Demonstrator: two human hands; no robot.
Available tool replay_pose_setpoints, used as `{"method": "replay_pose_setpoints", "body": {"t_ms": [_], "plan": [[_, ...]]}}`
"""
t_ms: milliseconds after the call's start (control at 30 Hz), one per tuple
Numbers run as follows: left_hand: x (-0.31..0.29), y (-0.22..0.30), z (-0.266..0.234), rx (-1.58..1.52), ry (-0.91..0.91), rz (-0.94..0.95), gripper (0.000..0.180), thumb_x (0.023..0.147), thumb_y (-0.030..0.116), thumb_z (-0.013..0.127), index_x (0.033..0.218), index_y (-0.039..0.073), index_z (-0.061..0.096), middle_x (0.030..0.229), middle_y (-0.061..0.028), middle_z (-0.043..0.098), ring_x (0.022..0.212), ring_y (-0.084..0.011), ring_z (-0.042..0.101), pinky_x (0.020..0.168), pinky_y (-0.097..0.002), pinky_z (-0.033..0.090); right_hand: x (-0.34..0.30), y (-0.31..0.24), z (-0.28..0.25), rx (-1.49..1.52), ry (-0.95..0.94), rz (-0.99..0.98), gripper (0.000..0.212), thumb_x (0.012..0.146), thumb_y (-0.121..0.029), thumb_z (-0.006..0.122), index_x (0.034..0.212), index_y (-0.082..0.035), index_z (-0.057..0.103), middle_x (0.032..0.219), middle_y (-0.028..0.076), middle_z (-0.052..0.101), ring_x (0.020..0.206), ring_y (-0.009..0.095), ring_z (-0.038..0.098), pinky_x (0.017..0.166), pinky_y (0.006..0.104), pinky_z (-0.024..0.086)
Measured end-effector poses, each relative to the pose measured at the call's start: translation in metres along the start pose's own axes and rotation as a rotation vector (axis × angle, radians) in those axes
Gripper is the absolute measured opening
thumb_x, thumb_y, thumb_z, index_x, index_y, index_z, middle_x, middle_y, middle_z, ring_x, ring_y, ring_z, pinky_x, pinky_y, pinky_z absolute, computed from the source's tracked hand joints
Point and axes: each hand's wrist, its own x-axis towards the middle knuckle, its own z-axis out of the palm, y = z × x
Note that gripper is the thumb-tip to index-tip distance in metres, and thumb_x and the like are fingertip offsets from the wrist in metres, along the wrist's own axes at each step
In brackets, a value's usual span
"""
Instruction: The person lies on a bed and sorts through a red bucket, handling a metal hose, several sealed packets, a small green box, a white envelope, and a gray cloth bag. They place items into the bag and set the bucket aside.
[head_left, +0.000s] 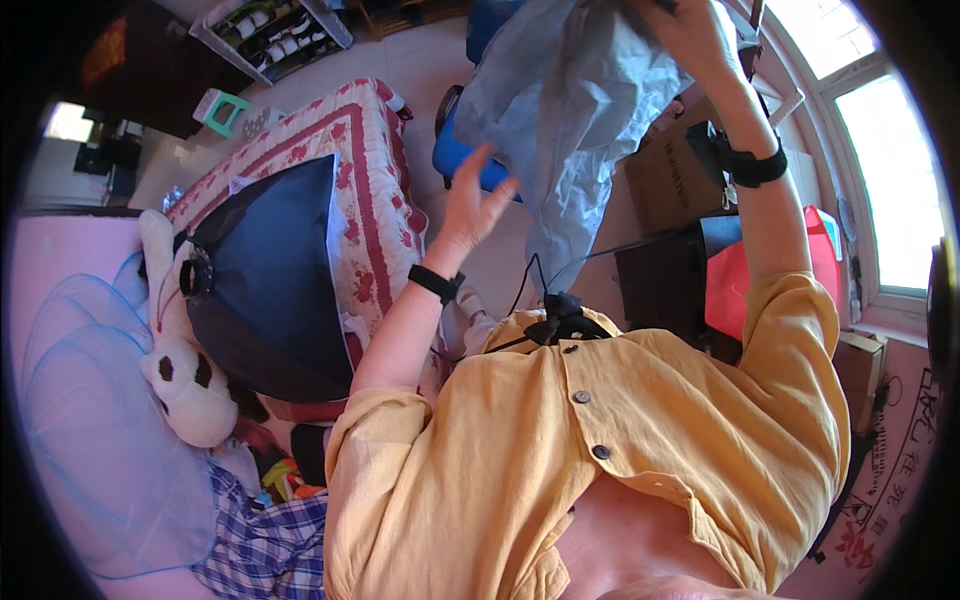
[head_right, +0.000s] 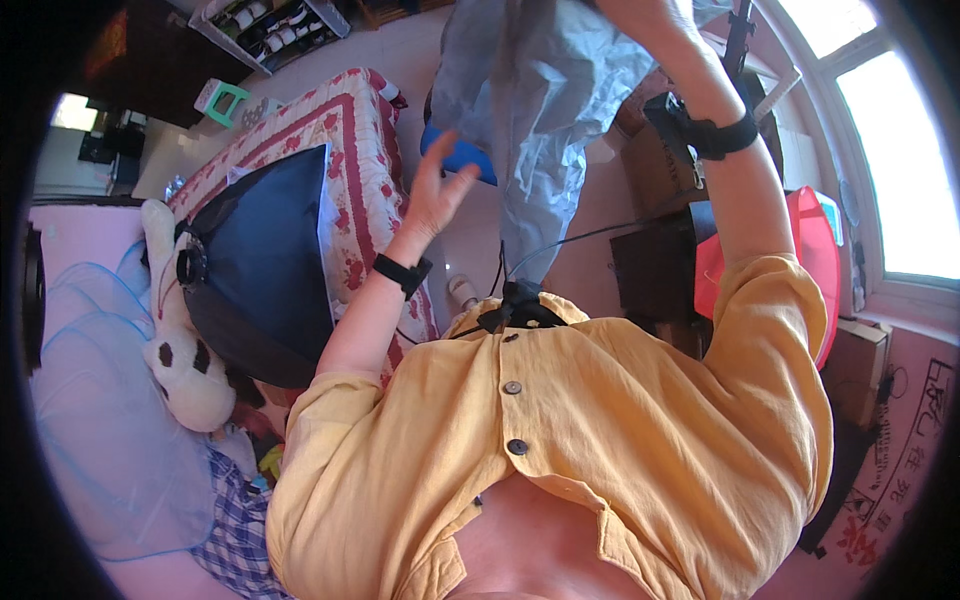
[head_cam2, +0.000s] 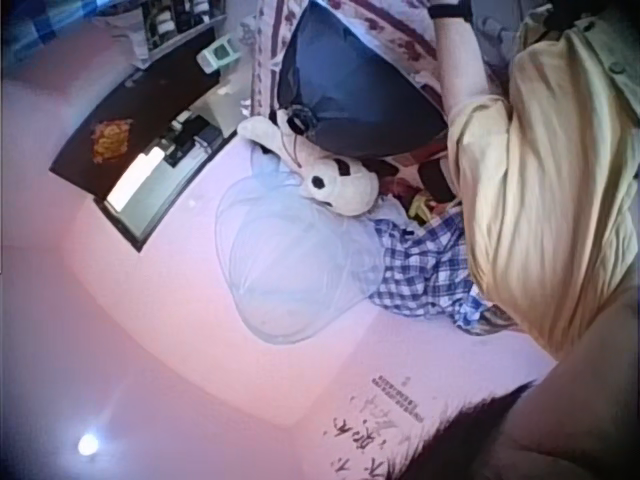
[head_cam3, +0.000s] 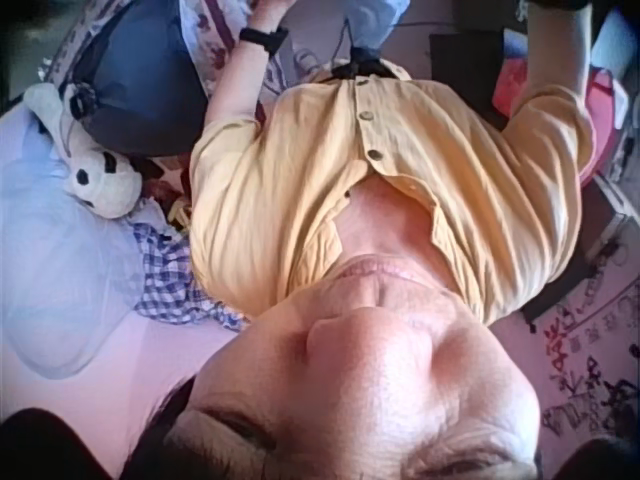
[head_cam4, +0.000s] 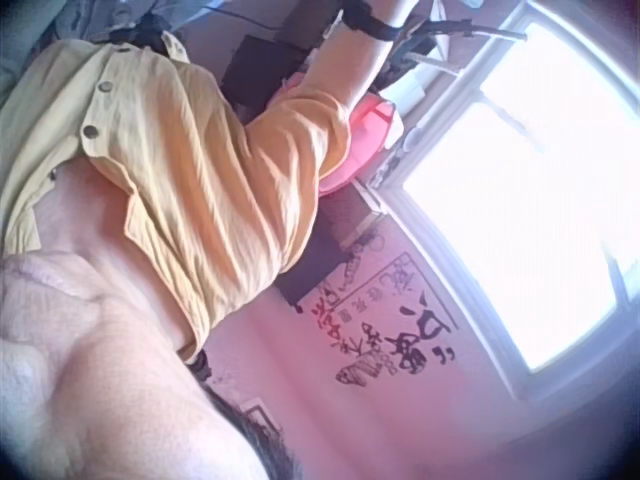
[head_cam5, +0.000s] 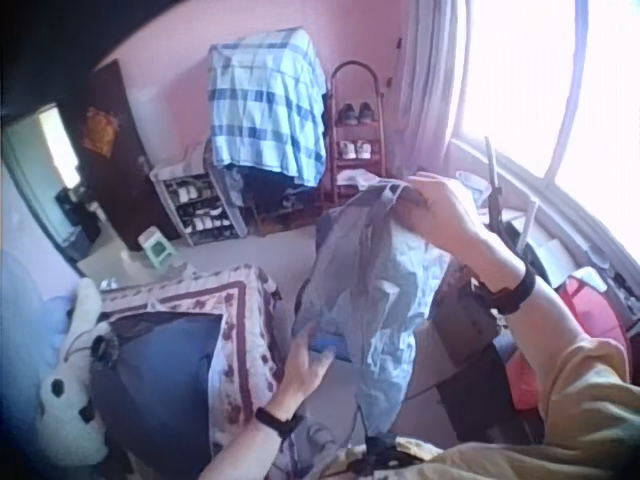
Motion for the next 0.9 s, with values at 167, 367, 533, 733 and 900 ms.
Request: {"method": "replay_pose_setpoints", "body": {"t_ms": [167,367,533,733,900], "plan": [[-0.036,0.007,0.047,-0.009,-0.078,0.056,0.085,0.072,0.043,0.081,0.135,-0.002,0.045,0.127,-0.0259,0.056,0.12,-0.0394,0.053,0.1,-0.0431,0.044,0.011,0.001,-0.001,-0.074,0.072,0.073,0.019,0.077,-0.019,0.067,0.089,-0.003,0.067,0.075,0.017,0.062,0.069,0.032,0.063,0.064,0.0408,0.048],[-0.029,-0.022,0.074,-0.022,0.132,-0.161,0.039,0.074,0.017,0.071,0.111,0.006,0.061,0.099,-0.0209,0.067,0.093,-0.0416,0.063,0.08,-0.047,0.052,0.018,0.023,-0.009,0.009,-0.002,0.249,0.023,0.09,-0.018,0.067,0.107,-0.003,0.07,0.091,0.006,0.071,0.079,0.008,0.059,0.073,0.0256,0.048],[-0.009,-0.067,0.036,0.095,0.44,-0.095,0.025,0.069,0.002,0.064,0.094,0.006,0.068,0.093,-0.0158,0.068,0.087,-0.036,0.064,0.077,-0.0444,0.052,-0.007,0.013,-0.069,0.358,-0.198,-0.061,0.031,0.087,-0.011,0.062,0.116,0.001,0.067,0.12,0.015,0.064,0.091,0.016,0.067,0.078,0.029,0.054],[0.004,-0.058,-0.057,0.107,0.435,-0.016,0.064,0.068,-0.007,0.063,0.129,0.009,0.05,0.134,-0.017,0.048,0.094,-0.0318,0.063,0.078,-0.0368,0.052,-0.057,-0.06,-0.111,0.444,-0.493,-0.055,0.02,0.076,-0.02,0.067,0.079,0.0,0.065,0.127,0.024,0.06,0.115,0.037,0.06,0.097,0.0446,0.046],[-0.002,-0.017,-0.107,0.299,0.368,0.097,0.094,0.067,-0.004,0.07,0.149,0.009,0.026,0.154,-0.0245,0.019,0.117,-0.0356,0.055,0.089,-0.0372,0.05,-0.047,-0.095,-0.107,0.452,-1.032,-0.483,0.02,0.075,-0.019,0.063,0.08,0.0,0.067,0.129,0.022,0.06,0.113,0.038,0.06,0.1,0.0504,0.042]]}}
